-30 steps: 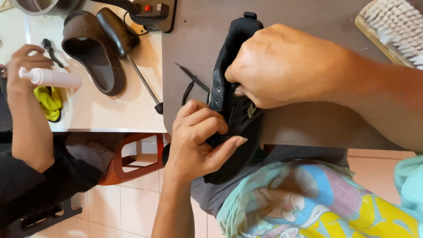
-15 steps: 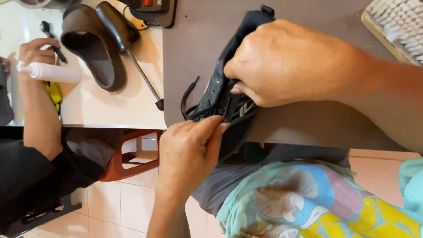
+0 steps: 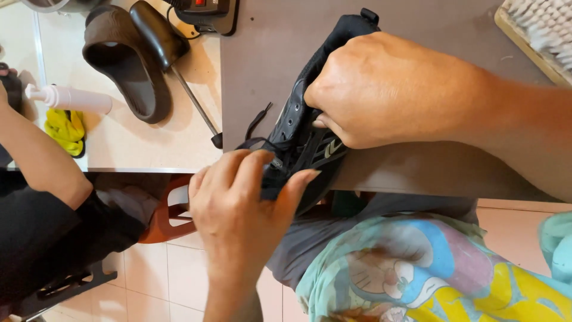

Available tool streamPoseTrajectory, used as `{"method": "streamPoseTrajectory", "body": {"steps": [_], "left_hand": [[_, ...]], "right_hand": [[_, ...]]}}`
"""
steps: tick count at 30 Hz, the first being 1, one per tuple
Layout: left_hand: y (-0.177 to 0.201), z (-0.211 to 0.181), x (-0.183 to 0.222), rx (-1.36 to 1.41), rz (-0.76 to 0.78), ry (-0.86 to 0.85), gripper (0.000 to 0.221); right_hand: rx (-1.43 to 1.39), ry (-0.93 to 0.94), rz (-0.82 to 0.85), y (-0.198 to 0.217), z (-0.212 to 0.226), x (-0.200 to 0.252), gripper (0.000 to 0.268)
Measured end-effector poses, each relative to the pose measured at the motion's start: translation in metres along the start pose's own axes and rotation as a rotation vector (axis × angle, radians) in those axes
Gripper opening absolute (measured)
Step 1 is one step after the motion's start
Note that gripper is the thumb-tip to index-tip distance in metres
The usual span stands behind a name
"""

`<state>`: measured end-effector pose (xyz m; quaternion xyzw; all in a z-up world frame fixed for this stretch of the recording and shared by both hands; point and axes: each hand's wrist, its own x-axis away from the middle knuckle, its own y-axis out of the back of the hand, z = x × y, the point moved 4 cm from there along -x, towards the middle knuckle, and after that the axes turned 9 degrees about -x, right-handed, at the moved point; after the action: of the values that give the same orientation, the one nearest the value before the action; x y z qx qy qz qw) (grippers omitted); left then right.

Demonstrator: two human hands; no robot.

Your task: A person performs maintenance on a shoe by cleaning an insole, unlacing the sneaker, and applying adhesive or cleaner to a replacement insole.

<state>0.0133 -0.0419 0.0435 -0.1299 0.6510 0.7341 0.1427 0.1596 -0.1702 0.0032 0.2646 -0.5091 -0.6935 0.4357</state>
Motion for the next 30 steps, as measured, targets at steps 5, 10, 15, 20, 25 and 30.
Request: {"method": "streamPoseTrajectory", "body": {"steps": [5, 10, 15, 20, 25, 30], "left_hand": [[-0.025, -0.029, -0.011, -0.046, -0.096, -0.112, 0.027], [-0.007, -0.024, -0.005, 0.166, -0.027, -0.211, 0.014], [0.012, -0.009, 0.025, 0.632, 0.331, -0.405, 0.012], [0.014, 0.034, 0.071, 0.840, 0.646, -0.239, 0.017], [0.037, 0.034, 0.038, 0.701, 0.479, -0.302, 0.028], [0.006, 0.037, 0.003, 0.339, -0.001, -0.030, 0.011]], "right_hand": [[0.019, -0.003, 0.011, -0.003, 0.000, 0.000, 0.029], [-0.018, -0.030, 0.023, -0.003, -0.001, 0.001, 0.030], [-0.051, -0.039, 0.022, -0.001, -0.004, -0.002, 0.026], [0.001, -0.035, 0.006, 0.002, -0.010, 0.000, 0.027], [0.230, 0.035, -0.025, 0.018, -0.005, 0.014, 0.035], [0.343, 0.100, -0.427, 0.034, -0.001, 0.023, 0.015]]}}
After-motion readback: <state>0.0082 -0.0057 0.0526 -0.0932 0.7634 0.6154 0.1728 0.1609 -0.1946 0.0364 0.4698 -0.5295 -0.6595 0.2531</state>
